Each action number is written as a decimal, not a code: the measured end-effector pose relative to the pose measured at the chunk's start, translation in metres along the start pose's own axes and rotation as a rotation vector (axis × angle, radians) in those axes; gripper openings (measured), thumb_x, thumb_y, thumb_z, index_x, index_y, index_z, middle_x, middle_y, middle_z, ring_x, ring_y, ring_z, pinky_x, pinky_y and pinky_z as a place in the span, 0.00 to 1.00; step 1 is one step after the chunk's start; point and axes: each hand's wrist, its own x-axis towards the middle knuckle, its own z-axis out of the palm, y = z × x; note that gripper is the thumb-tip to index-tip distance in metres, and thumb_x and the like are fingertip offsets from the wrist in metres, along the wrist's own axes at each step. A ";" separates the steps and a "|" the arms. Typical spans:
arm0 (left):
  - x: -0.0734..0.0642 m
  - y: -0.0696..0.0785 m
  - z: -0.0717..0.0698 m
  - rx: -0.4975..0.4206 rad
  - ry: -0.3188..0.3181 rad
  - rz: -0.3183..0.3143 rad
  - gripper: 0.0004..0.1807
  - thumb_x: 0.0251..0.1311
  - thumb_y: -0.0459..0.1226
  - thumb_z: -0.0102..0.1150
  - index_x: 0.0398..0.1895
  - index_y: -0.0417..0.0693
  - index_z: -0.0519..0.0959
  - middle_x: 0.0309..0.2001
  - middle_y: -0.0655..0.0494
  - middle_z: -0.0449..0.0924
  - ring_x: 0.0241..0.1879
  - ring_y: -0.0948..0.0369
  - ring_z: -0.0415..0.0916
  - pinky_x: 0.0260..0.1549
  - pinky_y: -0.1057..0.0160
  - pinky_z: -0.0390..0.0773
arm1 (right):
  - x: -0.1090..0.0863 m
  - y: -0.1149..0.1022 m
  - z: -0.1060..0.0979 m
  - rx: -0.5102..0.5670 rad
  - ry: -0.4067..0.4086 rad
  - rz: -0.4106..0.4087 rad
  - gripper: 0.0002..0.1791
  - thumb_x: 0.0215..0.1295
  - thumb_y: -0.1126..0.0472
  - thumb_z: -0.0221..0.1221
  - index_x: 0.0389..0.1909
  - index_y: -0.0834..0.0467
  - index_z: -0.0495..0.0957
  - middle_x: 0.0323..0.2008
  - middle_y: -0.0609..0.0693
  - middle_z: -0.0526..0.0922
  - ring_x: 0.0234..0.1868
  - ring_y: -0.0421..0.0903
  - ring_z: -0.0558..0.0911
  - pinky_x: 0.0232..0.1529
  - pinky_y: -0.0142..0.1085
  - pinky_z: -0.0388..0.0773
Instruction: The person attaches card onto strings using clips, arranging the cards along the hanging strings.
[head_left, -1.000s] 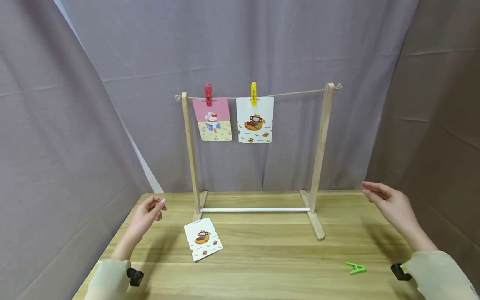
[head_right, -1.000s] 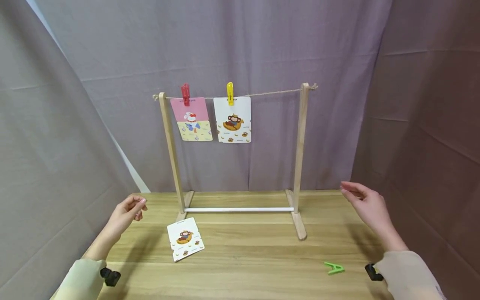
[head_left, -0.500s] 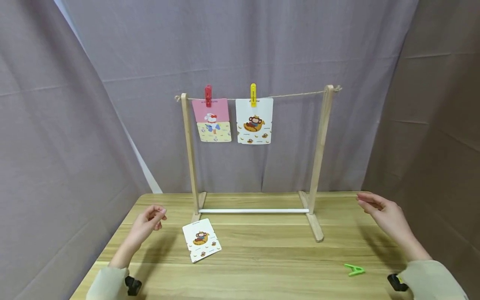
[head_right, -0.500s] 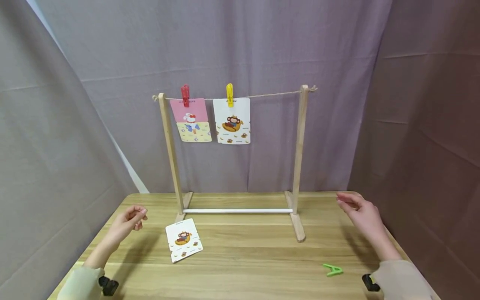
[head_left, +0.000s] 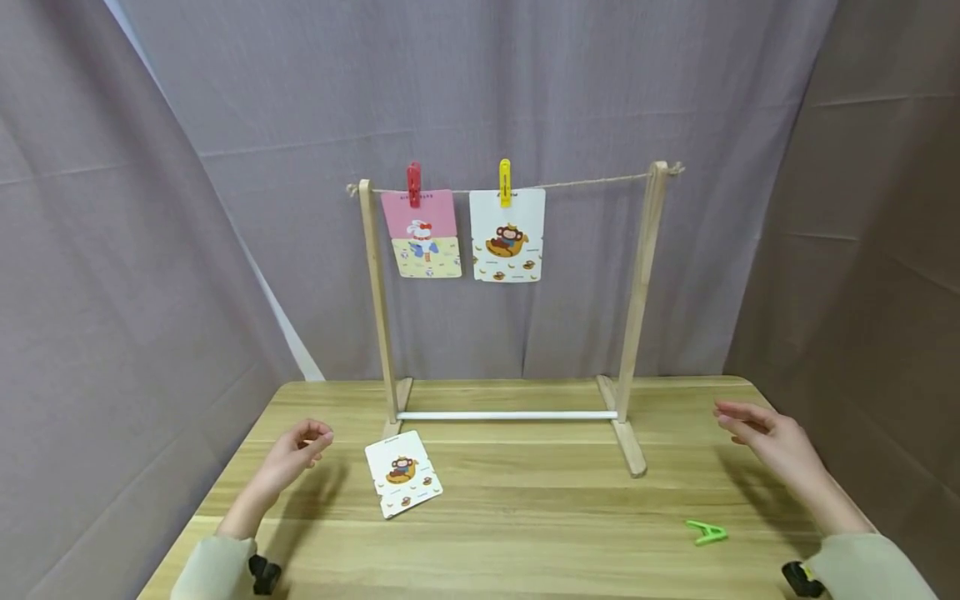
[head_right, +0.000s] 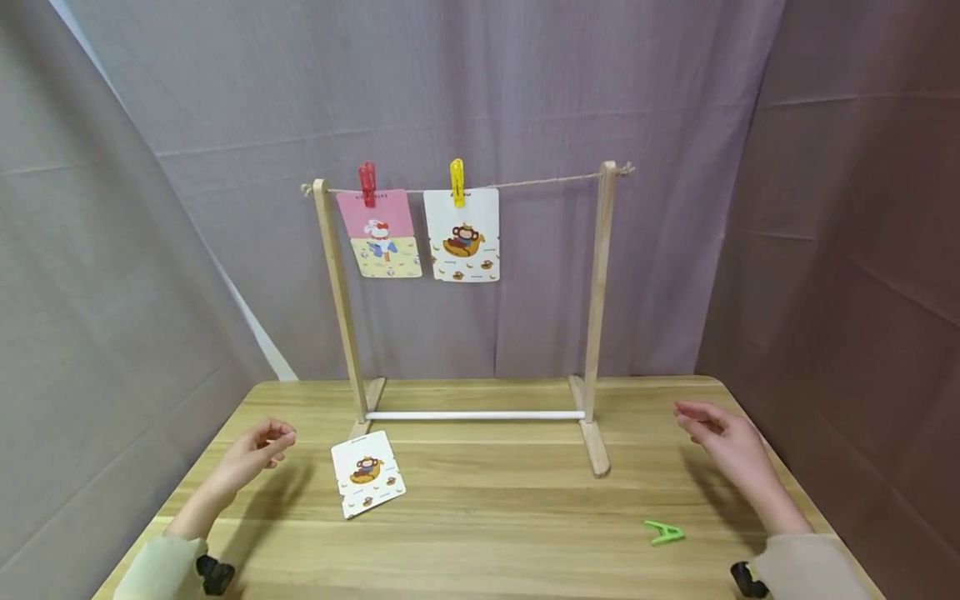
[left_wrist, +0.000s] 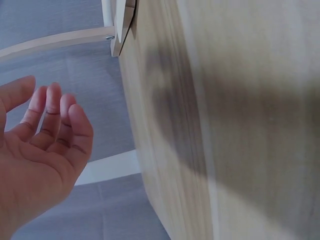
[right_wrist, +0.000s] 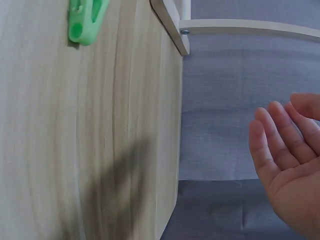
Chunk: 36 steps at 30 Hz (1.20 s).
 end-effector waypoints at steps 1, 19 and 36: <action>-0.001 -0.001 0.000 0.006 -0.007 -0.004 0.14 0.72 0.37 0.57 0.51 0.33 0.74 0.43 0.43 0.77 0.35 0.56 0.74 0.34 0.63 0.77 | 0.000 0.001 0.000 -0.005 -0.007 0.005 0.28 0.76 0.50 0.56 0.65 0.68 0.72 0.49 0.29 0.81 0.40 0.22 0.78 0.37 0.24 0.78; -0.014 -0.014 0.002 0.023 -0.085 -0.083 0.14 0.73 0.36 0.56 0.51 0.31 0.73 0.45 0.42 0.76 0.39 0.53 0.75 0.35 0.61 0.78 | -0.016 0.021 0.001 0.000 -0.086 -0.014 0.24 0.76 0.56 0.57 0.62 0.71 0.74 0.48 0.28 0.80 0.43 0.24 0.79 0.39 0.28 0.81; 0.005 -0.014 0.024 -0.008 -0.128 -0.055 0.16 0.71 0.34 0.57 0.53 0.29 0.73 0.45 0.44 0.77 0.36 0.54 0.75 0.34 0.62 0.78 | -0.025 0.025 0.008 0.044 -0.160 0.022 0.23 0.75 0.59 0.58 0.59 0.73 0.75 0.49 0.49 0.86 0.42 0.28 0.82 0.40 0.32 0.83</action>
